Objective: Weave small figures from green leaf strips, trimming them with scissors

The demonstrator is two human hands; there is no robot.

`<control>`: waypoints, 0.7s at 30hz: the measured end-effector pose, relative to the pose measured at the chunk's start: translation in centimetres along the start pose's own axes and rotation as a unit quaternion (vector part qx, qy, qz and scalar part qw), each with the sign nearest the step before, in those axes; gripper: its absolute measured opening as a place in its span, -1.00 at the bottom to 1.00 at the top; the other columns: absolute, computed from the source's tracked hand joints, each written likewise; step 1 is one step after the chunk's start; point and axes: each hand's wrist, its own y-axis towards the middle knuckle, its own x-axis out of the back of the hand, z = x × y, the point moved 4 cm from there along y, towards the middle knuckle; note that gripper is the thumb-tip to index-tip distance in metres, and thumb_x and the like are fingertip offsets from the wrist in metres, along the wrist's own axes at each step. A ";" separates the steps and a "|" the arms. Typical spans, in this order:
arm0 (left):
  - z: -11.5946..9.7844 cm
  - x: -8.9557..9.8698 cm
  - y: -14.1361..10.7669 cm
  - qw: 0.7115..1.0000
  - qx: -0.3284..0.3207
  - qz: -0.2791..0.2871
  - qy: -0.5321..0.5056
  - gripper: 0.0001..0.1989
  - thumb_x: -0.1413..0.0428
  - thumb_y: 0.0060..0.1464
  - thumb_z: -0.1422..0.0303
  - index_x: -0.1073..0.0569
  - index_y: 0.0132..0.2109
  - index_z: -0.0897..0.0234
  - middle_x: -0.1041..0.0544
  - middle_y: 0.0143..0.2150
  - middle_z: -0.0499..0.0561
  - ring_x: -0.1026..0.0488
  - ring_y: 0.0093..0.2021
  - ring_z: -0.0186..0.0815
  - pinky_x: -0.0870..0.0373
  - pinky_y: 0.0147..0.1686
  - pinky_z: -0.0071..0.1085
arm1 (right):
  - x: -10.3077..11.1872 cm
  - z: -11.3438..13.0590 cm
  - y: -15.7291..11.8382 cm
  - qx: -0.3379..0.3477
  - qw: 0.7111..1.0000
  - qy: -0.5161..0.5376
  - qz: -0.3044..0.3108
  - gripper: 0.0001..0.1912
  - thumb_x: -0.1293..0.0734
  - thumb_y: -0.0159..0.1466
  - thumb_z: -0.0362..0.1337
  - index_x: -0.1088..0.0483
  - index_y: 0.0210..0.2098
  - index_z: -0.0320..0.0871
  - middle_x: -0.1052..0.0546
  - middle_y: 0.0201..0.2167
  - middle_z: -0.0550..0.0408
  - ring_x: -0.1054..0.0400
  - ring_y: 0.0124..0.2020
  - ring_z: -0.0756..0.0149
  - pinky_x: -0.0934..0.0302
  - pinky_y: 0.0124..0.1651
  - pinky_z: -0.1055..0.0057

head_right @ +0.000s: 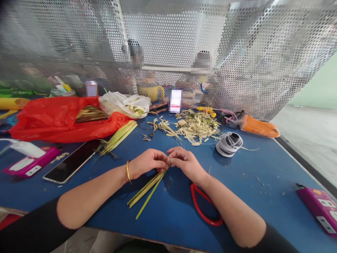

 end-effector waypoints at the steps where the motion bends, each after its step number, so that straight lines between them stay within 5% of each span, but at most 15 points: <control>1: 0.0 -0.2 0.0 1.000 -0.008 0.004 0.013 -0.92 -0.22 -0.18 0.47 -0.53 -0.41 0.36 -0.51 -0.52 -0.07 -0.36 -0.55 -0.48 -0.29 -0.48 -0.53 | -0.1 0.0 0.0 -0.004 1.000 0.007 0.001 -0.82 -0.35 0.13 -0.26 -0.39 -0.57 -0.16 -0.43 -0.27 0.01 -0.26 0.01 0.17 -0.17 -0.11 0.35; 4: 0.2 -0.5 0.2 0.999 -0.024 -0.003 0.023 -0.92 -0.20 -0.11 0.41 -0.48 -0.43 0.36 -0.48 -0.54 -0.08 -0.36 -0.57 -0.47 -0.31 -0.50 -0.52 | -0.1 -0.5 -0.1 -0.026 0.999 0.047 -0.009 -0.90 -0.35 0.14 -0.25 -0.44 -0.41 -0.16 -0.45 -0.30 0.07 -0.35 -0.25 0.30 -0.21 -0.26 0.40; 8: 0.3 -0.5 0.3 0.999 -0.043 -0.008 0.021 -0.86 -0.18 -0.04 0.35 -0.43 -0.42 0.35 -0.45 -0.57 -0.10 -0.35 -0.58 -0.48 -0.34 -0.50 -0.51 | 0.5 -1.2 0.0 -0.058 0.997 0.039 -0.033 -0.68 -0.31 0.16 -0.27 -0.39 -0.07 -0.11 -0.42 -0.53 0.20 -0.31 -0.48 0.38 -0.20 -0.35 0.42; 13: 0.0 -0.4 0.2 0.998 -0.066 0.002 0.003 -0.83 -0.18 -0.03 0.31 -0.40 -0.40 0.34 -0.45 -0.54 -0.09 -0.36 -0.57 -0.48 -0.34 -0.50 -0.52 | 0.6 -0.4 0.2 0.023 0.996 -0.082 0.028 -0.85 -0.33 0.13 -0.31 -0.48 -0.29 -0.13 -0.45 -0.25 0.06 -0.34 -0.32 0.33 -0.23 -0.28 0.39; 21: -0.1 -0.3 0.2 0.997 -0.082 -0.009 0.004 -0.86 -0.16 0.01 0.34 -0.39 -0.37 0.35 -0.48 -0.52 -0.08 -0.35 -0.58 -0.50 -0.34 -0.51 -0.54 | 0.6 -0.7 0.3 0.050 0.983 -0.175 0.015 -0.87 -0.32 0.18 -0.28 -0.47 -0.46 -0.16 -0.43 -0.41 0.10 -0.31 -0.37 0.34 -0.18 -0.28 0.40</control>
